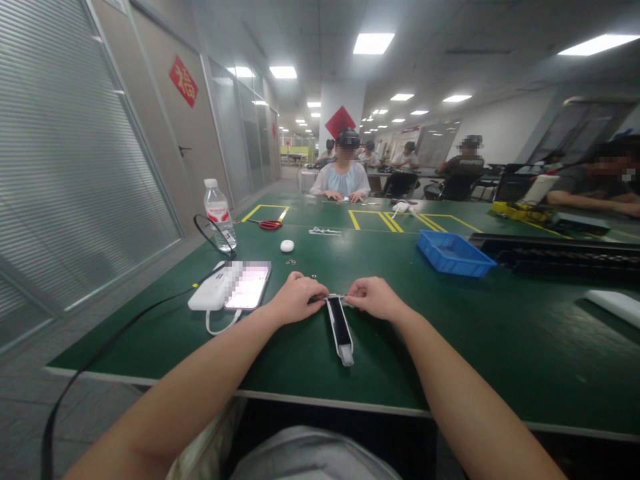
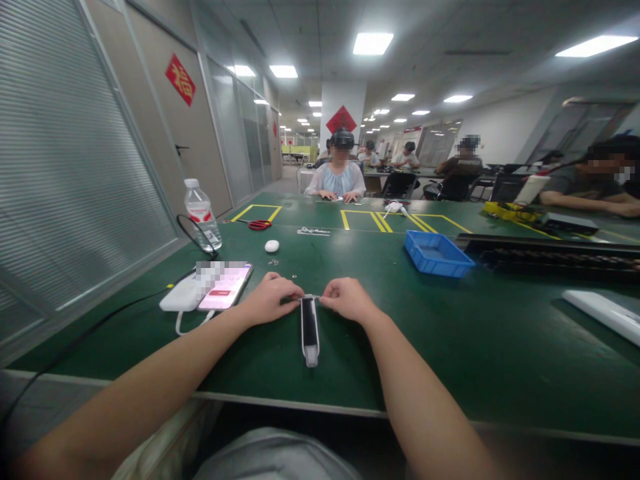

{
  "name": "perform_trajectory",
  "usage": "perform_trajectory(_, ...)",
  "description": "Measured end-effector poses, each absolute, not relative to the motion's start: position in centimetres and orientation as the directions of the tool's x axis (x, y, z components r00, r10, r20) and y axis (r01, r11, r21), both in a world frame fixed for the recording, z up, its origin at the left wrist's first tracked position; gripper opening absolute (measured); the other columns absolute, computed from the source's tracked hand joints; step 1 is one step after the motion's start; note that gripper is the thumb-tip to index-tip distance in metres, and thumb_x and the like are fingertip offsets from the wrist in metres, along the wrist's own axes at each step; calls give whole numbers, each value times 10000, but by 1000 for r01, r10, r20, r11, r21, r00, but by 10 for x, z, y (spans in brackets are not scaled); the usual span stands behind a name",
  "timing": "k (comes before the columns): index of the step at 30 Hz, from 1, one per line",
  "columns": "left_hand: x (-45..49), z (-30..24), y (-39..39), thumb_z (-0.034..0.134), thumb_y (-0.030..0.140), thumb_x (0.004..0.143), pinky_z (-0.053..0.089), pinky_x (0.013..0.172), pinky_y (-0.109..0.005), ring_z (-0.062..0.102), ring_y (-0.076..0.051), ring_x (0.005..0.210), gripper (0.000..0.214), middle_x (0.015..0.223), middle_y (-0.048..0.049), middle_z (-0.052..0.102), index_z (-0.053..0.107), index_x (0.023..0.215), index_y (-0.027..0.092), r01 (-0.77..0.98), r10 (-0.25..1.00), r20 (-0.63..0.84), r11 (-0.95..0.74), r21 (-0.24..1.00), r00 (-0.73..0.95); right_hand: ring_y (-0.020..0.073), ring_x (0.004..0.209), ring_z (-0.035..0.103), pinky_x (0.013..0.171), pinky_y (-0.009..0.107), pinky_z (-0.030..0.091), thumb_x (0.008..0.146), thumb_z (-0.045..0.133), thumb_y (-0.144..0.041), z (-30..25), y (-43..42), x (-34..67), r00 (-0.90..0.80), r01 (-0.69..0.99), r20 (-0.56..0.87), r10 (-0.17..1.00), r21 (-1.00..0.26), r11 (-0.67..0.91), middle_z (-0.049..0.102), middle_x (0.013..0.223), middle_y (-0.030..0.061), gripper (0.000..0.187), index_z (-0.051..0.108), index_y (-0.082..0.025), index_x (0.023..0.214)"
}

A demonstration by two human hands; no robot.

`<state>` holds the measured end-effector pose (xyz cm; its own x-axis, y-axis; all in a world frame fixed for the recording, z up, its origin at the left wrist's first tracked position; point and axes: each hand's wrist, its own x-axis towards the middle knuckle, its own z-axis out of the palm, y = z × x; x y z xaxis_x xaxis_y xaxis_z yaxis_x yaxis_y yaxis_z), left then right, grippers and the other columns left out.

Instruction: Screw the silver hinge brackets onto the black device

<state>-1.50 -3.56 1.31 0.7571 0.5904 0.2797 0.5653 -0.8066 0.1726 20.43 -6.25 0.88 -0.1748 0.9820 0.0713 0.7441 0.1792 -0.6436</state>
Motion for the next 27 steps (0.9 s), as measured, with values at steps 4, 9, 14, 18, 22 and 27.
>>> perform_trajectory(4,-15,13,-36,495,235,827,255,825,-334,567,-142,832,153,880,15,661,607,930,225,564,590,279,-807,174,758,87,473,504,471,190,351,710,628,-298,8,-62,205,-174,748,97,980,-634,196,598,520,-11,153,639,-147,695)
perform_trajectory(9,-15,13,-35,502,235,818,254,821,-332,564,-133,803,149,839,24,651,607,925,225,563,591,275,-807,180,759,88,478,496,475,194,343,706,627,-310,8,-62,205,-174,755,114,978,-622,207,594,522,-15,158,644,-152,701)
perform_trajectory(14,-15,13,-35,501,240,823,253,825,-333,561,-140,824,154,869,16,656,608,932,225,565,593,274,-805,183,757,88,489,493,477,195,340,703,626,-300,8,-61,205,-174,758,123,977,-616,213,595,540,-8,156,647,-146,689)
perform_trajectory(18,-15,14,-35,496,240,824,259,824,-333,561,-145,825,158,870,8,656,612,930,221,572,596,269,-802,170,756,88,495,491,479,193,340,699,628,-300,7,-61,205,-178,757,133,975,-614,222,588,536,-10,158,645,-144,686)
perform_trajectory(22,-15,13,-35,490,252,828,262,827,-337,559,-153,828,163,869,1,659,615,928,220,567,591,276,-806,169,758,86,489,480,470,192,332,703,625,-302,7,-62,204,-166,757,127,978,-619,209,581,527,-11,158,646,-146,692)
perform_trajectory(27,-16,11,-34,490,250,834,259,832,-339,562,-157,842,163,881,1,660,614,937,225,563,587,284,-809,170,758,88,481,485,471,196,335,713,623,-321,7,-62,205,-176,748,114,978,-631,208,587,522,-10,173,635,-150,691)
